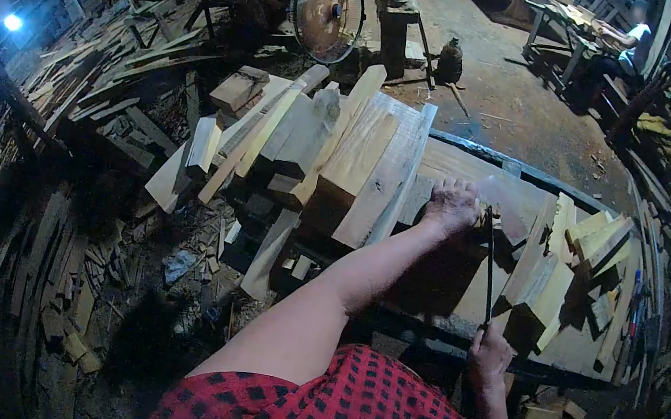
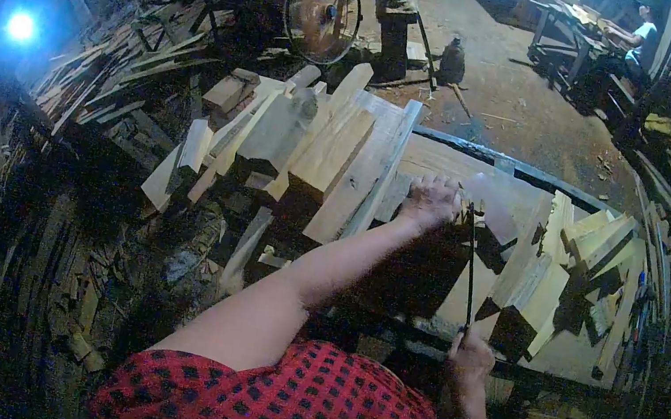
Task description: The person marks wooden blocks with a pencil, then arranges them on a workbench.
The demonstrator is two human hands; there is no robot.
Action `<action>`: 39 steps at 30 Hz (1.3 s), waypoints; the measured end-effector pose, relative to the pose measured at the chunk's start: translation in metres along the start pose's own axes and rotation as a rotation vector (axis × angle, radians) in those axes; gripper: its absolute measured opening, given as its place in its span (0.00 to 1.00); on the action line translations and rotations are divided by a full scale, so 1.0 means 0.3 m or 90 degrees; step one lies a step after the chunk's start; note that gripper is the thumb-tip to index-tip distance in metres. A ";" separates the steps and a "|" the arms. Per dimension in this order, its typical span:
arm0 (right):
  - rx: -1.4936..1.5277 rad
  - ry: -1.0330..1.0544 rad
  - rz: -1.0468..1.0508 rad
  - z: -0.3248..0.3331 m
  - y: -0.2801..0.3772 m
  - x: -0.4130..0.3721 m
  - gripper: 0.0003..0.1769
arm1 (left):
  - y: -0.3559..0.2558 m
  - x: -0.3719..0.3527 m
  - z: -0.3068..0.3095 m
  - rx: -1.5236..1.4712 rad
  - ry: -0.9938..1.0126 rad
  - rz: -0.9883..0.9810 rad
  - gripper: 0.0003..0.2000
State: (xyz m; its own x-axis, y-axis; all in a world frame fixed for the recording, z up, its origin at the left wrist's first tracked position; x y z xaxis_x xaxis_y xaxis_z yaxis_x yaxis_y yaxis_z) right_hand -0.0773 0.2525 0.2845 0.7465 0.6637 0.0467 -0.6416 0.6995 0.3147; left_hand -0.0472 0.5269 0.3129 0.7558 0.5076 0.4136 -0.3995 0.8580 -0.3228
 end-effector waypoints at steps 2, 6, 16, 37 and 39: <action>-0.001 -0.001 -0.001 0.022 0.050 0.082 0.10 | 0.011 0.007 -0.025 0.009 0.006 -0.001 0.14; 0.033 -0.081 0.062 0.036 0.132 0.377 0.11 | 0.003 0.003 -0.017 0.002 0.014 0.006 0.14; 0.060 -0.038 0.020 0.020 0.054 0.106 0.08 | 0.007 0.000 -0.022 0.001 -0.004 -0.018 0.14; 0.010 -0.024 0.001 -0.002 0.003 0.043 0.09 | 0.008 -0.001 -0.020 -0.019 -0.035 -0.002 0.14; 0.002 -0.009 0.002 -0.011 -0.030 -0.010 0.09 | 0.012 0.001 -0.033 0.010 -0.036 -0.014 0.14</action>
State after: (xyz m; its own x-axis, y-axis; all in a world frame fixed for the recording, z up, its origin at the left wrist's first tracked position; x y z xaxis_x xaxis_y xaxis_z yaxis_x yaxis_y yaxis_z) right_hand -0.0744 0.2451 0.2785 0.7470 0.6620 0.0612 -0.6435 0.6968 0.3168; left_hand -0.0433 0.5292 0.3034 0.7342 0.4920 0.4678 -0.3921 0.8698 -0.2994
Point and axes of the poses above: each hand's wrist, its own x-axis towards the middle knuckle, its own z-axis out of the back of the hand, y = z × x, the point moved 2 cm from there along x, towards the middle knuckle, and after that the axes turned 2 degrees about -y, right-handed, at the moved point
